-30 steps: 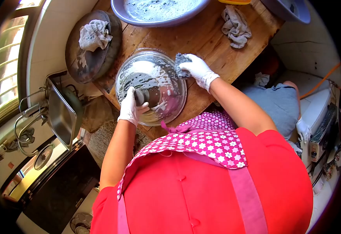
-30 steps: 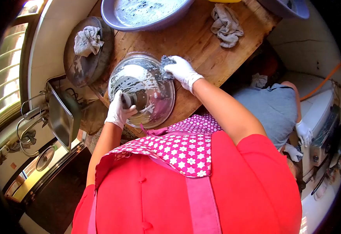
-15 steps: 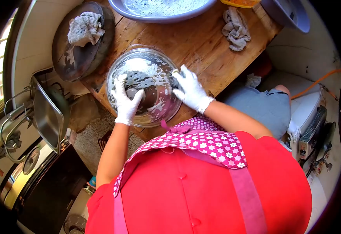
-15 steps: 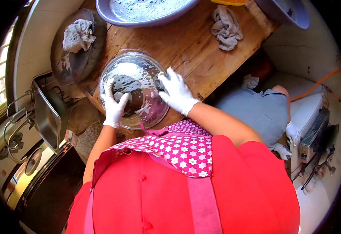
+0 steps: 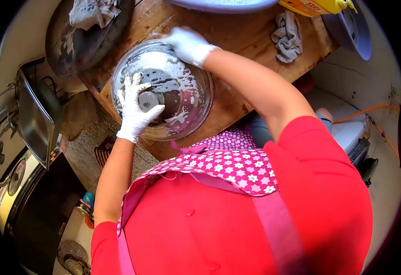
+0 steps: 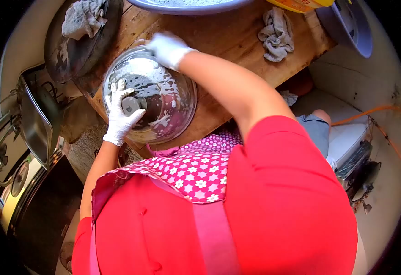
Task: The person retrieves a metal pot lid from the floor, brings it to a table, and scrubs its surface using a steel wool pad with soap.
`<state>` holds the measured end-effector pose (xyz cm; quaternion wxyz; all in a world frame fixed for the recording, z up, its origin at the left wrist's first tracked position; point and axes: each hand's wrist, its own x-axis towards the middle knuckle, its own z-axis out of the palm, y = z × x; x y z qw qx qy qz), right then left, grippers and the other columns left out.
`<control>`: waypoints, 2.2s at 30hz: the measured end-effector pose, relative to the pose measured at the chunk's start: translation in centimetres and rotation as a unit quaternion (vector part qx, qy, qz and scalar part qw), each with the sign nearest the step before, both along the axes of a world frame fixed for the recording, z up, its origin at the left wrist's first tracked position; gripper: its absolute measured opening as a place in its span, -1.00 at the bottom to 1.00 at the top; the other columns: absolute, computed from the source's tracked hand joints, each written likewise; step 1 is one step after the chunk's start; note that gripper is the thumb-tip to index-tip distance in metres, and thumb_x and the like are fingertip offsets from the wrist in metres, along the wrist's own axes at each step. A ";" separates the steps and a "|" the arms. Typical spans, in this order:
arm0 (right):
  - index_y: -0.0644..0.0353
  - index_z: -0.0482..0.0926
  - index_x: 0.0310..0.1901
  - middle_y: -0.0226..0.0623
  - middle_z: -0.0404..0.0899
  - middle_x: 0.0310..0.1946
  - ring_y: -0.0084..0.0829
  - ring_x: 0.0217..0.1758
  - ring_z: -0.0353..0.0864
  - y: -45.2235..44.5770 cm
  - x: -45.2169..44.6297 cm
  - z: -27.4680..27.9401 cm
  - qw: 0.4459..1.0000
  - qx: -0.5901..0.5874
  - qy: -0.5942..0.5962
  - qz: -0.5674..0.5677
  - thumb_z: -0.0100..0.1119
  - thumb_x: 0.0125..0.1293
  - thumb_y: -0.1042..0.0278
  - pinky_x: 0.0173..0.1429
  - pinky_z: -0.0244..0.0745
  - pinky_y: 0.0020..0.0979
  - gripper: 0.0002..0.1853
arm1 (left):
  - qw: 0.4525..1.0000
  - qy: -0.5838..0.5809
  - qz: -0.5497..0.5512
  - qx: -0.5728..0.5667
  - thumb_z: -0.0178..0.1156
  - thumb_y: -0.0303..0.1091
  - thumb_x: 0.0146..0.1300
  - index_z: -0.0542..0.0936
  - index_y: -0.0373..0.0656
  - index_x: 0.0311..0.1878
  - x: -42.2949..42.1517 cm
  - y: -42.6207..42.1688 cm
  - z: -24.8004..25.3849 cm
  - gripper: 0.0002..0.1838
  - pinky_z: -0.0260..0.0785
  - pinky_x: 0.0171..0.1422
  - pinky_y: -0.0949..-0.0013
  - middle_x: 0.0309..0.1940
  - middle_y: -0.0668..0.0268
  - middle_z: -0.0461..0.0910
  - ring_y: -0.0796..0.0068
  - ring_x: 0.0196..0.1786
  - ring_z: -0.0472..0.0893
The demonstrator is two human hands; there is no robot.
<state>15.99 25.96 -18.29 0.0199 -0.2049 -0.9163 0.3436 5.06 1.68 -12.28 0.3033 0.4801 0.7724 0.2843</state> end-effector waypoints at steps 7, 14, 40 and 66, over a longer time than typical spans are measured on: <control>0.23 0.60 -0.23 -0.02 0.61 -0.27 -0.02 -0.21 0.65 -11.6 13.3 4.0 0.988 -0.077 -0.040 -0.125 0.04 0.27 0.39 -0.09 0.56 -0.09 -0.84 | 0.998 -0.047 0.013 0.029 0.54 -0.02 -0.19 0.54 -0.11 0.11 -0.2 -0.3 -0.7 -0.26 -0.39 0.61 -0.01 0.47 0.04 0.22 -0.03 0.57 0.00; 0.20 0.55 -0.03 0.02 0.64 -0.12 0.03 -0.05 0.63 0.3 4.0 2.6 0.991 -0.079 -0.074 -0.082 0.07 0.28 0.32 0.05 0.51 -0.08 -0.73 | 0.999 0.042 -0.015 0.023 0.47 -0.11 -0.08 0.50 -0.09 0.15 -0.2 -0.2 -0.9 -0.32 -0.28 0.58 0.05 0.46 0.03 0.23 0.02 0.54 0.07; 0.07 0.66 -0.09 -0.11 0.60 -0.09 -0.15 0.01 0.59 -10.1 9.0 2.4 0.935 0.021 -0.085 -0.345 -0.01 0.35 0.37 0.17 0.52 -0.17 -0.76 | 0.998 -0.031 0.052 0.022 0.51 -0.02 -0.01 0.30 -0.31 0.38 0.5 0.5 -0.5 -0.04 0.23 0.35 0.30 0.21 0.07 0.43 0.27 0.21 0.44; 0.19 0.67 -0.38 0.02 0.63 -0.44 -0.03 -0.37 0.68 -29.3 9.8 0.4 0.947 -0.083 -0.067 -0.304 0.14 0.19 0.27 -0.25 0.59 -0.11 -0.80 | 0.998 -0.039 0.056 0.017 0.46 0.13 -0.03 0.32 -0.35 0.37 0.5 0.8 -0.5 0.01 0.03 0.49 0.26 0.26 0.01 0.42 0.13 0.34 0.36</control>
